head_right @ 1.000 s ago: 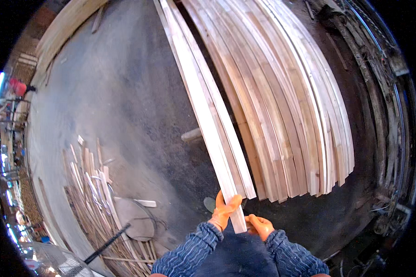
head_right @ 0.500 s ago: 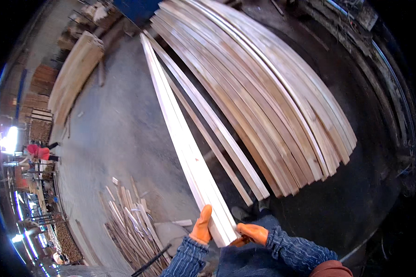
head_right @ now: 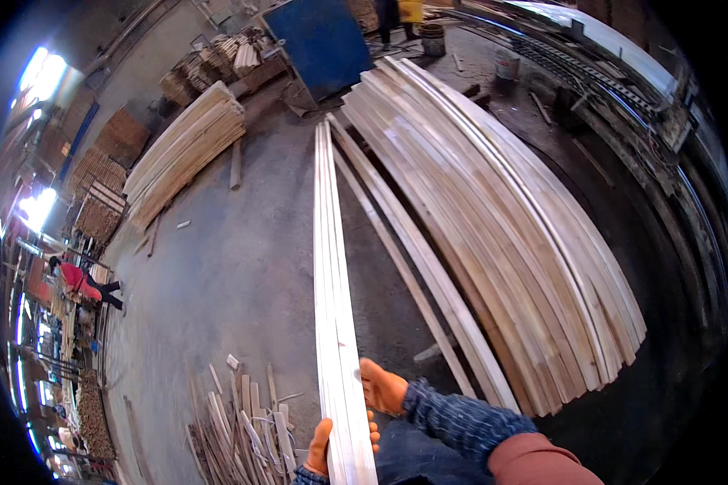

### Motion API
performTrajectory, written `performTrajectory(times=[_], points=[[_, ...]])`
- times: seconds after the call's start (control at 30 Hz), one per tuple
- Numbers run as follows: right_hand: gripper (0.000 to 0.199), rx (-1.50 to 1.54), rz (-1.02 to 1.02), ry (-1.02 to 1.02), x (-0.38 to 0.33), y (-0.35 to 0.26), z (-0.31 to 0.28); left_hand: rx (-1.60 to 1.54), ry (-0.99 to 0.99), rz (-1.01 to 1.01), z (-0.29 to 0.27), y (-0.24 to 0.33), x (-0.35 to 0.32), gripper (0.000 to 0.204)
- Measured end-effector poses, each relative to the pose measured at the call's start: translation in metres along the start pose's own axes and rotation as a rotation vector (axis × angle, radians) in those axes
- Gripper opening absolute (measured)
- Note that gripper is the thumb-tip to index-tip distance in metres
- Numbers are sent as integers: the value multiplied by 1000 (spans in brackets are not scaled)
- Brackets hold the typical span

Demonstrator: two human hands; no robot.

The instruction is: The person picks up a long wooden board, feeds it through a roller machine, places it onto a stack, and applies a substance from a bucket onto the machine rollers.

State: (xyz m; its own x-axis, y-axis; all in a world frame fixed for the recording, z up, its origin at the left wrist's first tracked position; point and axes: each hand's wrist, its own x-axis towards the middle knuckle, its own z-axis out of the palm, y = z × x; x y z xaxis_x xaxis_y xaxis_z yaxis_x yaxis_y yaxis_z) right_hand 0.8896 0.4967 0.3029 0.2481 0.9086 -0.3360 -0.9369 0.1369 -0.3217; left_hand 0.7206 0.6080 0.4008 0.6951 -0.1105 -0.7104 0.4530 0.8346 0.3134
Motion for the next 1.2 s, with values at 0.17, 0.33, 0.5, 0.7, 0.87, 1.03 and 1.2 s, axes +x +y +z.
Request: performTrajectory(times=[0.17,0.33,0.5,0.7,0.87,1.03,1.2], points=[[81,219,-226,-178,157,-17,80,-126,-145,-16,-41,124,-12,104],[83,471,-228,-232,249,-63,137,-436,-476,-63,-43,202,-32,107],[83,592,-188,-335,347,-109,189,-332,-508,-16,-46,292,-65,122],[83,604,-2,-523,475,-125,263,-60,25,294,-84,428,-115,98],[84,614,133,-670,518,-162,357,300,939,1132,-46,475,-14,93],[88,345,173,-838,568,-195,394,408,1012,1566,-13,606,41,82],[74,421,447,-865,666,-230,375,106,824,2035,-40,727,50,82]])
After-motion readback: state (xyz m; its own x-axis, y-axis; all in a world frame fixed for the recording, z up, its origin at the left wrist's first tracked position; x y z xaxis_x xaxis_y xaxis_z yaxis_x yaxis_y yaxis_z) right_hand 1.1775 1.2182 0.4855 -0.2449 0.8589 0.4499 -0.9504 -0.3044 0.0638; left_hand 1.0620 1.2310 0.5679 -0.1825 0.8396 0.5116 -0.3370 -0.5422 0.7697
